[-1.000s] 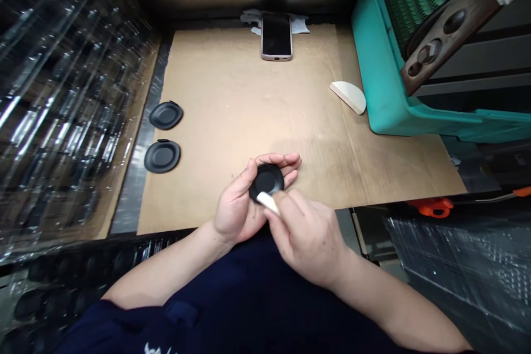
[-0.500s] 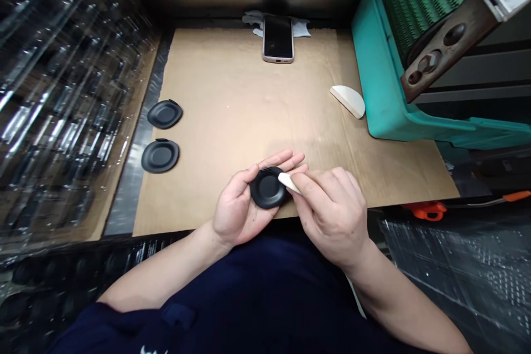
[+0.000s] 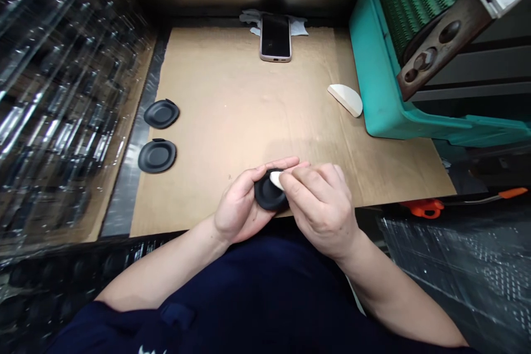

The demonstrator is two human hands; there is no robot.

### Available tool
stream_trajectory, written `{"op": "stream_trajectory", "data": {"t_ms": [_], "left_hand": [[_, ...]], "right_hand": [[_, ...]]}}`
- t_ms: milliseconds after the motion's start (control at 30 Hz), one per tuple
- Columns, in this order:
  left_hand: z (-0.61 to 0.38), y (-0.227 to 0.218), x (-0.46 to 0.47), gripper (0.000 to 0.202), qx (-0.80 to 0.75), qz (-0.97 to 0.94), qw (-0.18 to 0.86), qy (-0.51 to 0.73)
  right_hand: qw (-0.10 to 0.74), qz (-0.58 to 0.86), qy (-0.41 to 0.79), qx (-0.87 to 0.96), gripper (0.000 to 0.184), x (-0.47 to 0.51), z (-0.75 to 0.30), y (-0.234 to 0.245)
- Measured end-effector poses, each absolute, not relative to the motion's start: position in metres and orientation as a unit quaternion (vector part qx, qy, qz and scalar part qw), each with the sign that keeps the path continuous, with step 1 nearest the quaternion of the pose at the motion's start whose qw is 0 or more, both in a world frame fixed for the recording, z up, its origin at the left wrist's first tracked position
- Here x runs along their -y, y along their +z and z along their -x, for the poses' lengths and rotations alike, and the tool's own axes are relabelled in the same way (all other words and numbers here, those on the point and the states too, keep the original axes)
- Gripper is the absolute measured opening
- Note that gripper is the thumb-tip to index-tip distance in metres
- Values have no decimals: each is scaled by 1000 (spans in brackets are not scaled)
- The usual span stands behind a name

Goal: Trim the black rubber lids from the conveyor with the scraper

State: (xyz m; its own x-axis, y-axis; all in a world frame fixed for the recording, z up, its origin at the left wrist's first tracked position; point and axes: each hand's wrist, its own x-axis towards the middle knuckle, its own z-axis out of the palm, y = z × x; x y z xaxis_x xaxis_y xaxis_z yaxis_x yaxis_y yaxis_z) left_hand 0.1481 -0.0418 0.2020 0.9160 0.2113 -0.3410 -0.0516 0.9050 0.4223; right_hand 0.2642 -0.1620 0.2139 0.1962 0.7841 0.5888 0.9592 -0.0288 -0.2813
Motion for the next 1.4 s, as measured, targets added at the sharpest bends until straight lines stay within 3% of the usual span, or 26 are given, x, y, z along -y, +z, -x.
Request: {"op": "stream_trajectory", "data": {"t_ms": [267, 433, 633, 767, 933, 1100, 1233, 1400], "left_hand": [[-149, 204, 43, 49, -204, -207, 953, 91], [-149, 203, 41, 46, -209, -220, 951, 61], [-149, 206, 41, 62, -188, -195, 959, 83], [-150, 206, 42, 66, -163, -197, 962, 97], [-149, 205, 42, 59, -160, -203, 963, 79], [-148, 202, 44, 46, -167, -244, 950, 97], [-147, 200, 45, 45, -163, -252, 947, 113], [-149, 201, 46, 45, -149, -266, 945, 119]], "right_hand": [[310, 713, -134, 614, 21, 164, -268, 214], [378, 680, -103, 619, 20, 159, -260, 214], [471, 689, -45, 548, 29, 172, -268, 220], [430, 741, -69, 511, 26, 182, -273, 222], [356, 724, -10, 591, 18, 170, -257, 222], [325, 713, -69, 617, 20, 160, -256, 222], [293, 738, -17, 607, 22, 170, -257, 227], [318, 706, 25, 632, 25, 172, -251, 225]]}}
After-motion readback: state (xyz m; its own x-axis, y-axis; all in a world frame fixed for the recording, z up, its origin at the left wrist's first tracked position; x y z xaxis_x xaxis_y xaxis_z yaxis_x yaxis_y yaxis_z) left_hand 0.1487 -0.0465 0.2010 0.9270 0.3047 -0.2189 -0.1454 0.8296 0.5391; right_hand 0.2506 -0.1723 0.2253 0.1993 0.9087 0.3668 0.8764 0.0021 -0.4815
